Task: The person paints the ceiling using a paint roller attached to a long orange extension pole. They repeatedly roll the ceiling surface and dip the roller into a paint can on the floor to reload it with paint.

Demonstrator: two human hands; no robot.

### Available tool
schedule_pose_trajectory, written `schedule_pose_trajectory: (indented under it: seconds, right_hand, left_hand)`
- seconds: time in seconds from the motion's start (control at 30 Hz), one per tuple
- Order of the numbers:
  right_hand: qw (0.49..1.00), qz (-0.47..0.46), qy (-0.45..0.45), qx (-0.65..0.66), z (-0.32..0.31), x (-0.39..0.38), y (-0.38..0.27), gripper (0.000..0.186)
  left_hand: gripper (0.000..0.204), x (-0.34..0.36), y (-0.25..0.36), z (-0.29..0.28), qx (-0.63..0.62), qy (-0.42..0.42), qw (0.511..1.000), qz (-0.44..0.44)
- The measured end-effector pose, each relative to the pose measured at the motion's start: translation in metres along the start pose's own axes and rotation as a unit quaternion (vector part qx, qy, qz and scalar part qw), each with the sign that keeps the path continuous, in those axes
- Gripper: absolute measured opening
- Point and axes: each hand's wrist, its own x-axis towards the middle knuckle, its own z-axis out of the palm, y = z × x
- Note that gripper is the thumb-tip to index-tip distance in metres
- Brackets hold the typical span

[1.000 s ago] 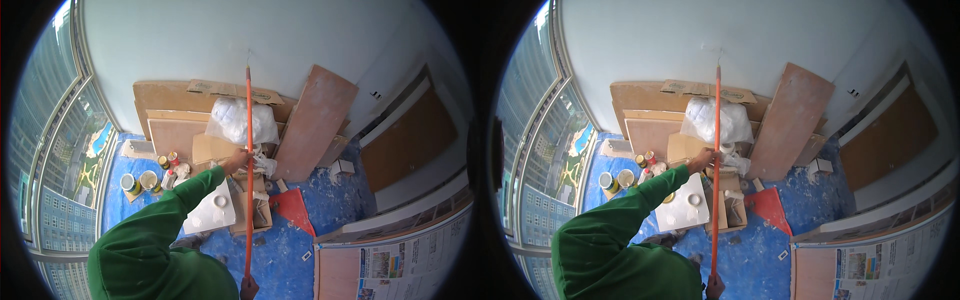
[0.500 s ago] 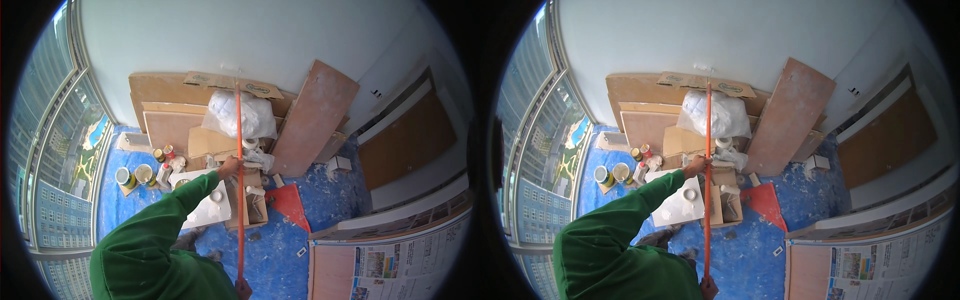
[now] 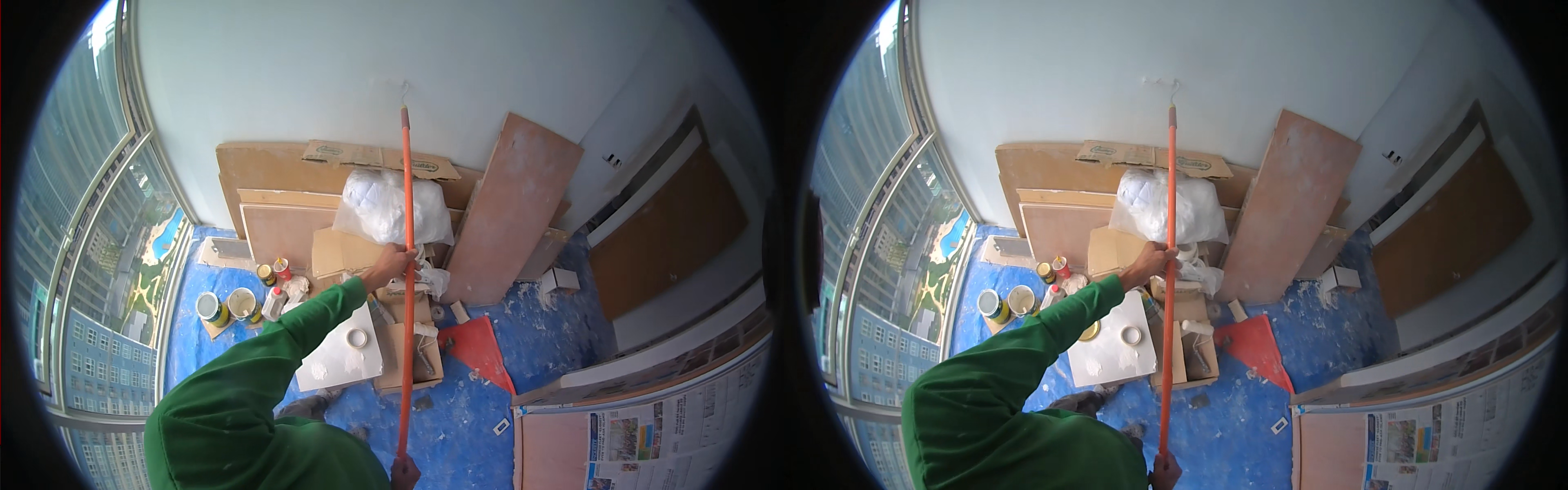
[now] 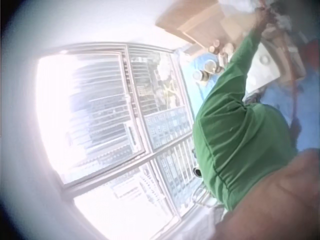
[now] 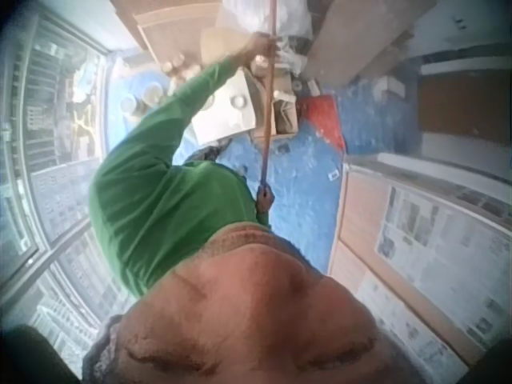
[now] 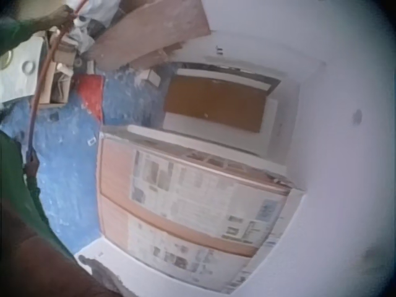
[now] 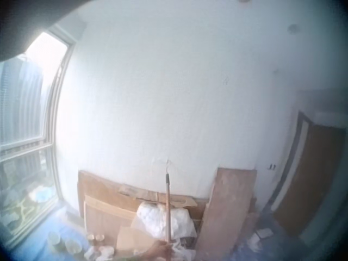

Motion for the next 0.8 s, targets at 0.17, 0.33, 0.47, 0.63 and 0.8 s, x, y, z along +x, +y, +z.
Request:
schedule_pose_trajectory:
  seconds: [0.17,0.33,0.47,0.63,0.8]
  right_hand:
    - [0.997,-0.053,0.028,0.042,0.016,0.03,-0.018,0.022]
    - [0.99,-0.04,-0.01,0.135,0.014,0.05,-0.097,0.02]
    - [0.989,-0.119,-0.008,0.087,0.033,0.085,-0.055,0.02]
    - [0.994,-0.087,-0.003,0.067,0.038,0.104,-0.122,0.032]
    - [0.99,-0.109,0.051,0.077,0.041,0.103,-0.104,0.027]
  left_hand:
    - [0.032,0.013,0.048,0.002,0.021,-0.004,0.999,0.037]
    - [0.03,0.019,0.106,0.008,0.042,-0.002,0.996,0.081]
    - [0.031,0.027,0.16,0.01,0.043,-0.022,0.99,0.131]
    - [0.031,0.035,0.21,0.013,0.046,-0.012,0.982,0.18]
    - [0.033,0.041,0.19,0.011,0.05,-0.027,0.985,0.166]
